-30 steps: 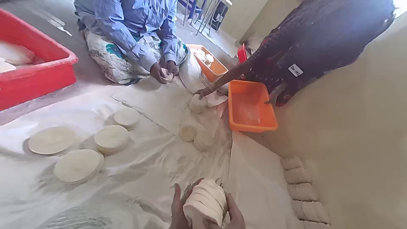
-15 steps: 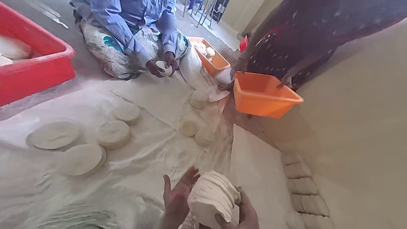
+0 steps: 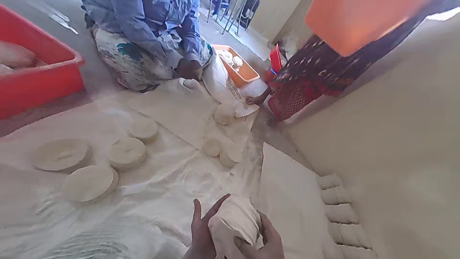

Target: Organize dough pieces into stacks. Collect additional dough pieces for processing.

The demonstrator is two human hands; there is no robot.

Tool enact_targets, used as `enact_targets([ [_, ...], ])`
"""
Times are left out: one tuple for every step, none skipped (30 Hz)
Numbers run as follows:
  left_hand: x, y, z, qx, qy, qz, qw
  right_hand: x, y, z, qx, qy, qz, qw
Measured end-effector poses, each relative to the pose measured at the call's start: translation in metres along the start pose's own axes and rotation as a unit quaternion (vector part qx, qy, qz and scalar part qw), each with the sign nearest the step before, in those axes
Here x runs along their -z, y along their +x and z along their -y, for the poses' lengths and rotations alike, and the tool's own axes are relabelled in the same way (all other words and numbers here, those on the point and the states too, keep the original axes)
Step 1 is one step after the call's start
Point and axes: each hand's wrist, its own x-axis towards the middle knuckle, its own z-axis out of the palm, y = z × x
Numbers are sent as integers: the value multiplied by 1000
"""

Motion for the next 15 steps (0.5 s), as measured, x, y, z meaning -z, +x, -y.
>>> enact_targets([
  [10,5,-1,-10,36,6,999,2,-1,6,1,30,4,1000],
  [19,12,-3,-10,72,1,997,5,-2,11,-5,70,12,997],
  [22,19,-4,1,94,-21,995,8,-2,16,-16,120,26,992],
  [17,22,-5,21,93,-52,994,12,-1,19,-33,176,43,983],
  [4,19,-5,40,78,-92,992,15,0,18,-55,235,62,968],
  [-8,15,-3,58,61,-123,989,18,3,12,-84,294,80,949],
  [-10,11,2,74,26,-114,990,20,7,3,-122,340,91,928],
  [-5,9,8,99,-21,-63,993,22,10,-9,-166,364,95,911],
  [4,7,13,132,-61,3,989,23,12,-24,-213,381,97,894],
  [9,7,16,150,-81,40,985,24,14,-40,-260,391,96,878],
  [13,6,18,160,-83,46,983,24,16,-55,-299,406,99,858],
  [16,5,18,169,-76,37,982,25,17,-69,-329,427,110,835],
  [17,4,17,174,-65,24,982,24,18,-79,-349,446,116,816],
  [19,3,16,177,-46,14,983,23,17,-85,-362,458,118,803],
  [19,0,15,178,-13,8,984,23,16,-89,-367,462,117,799],
])
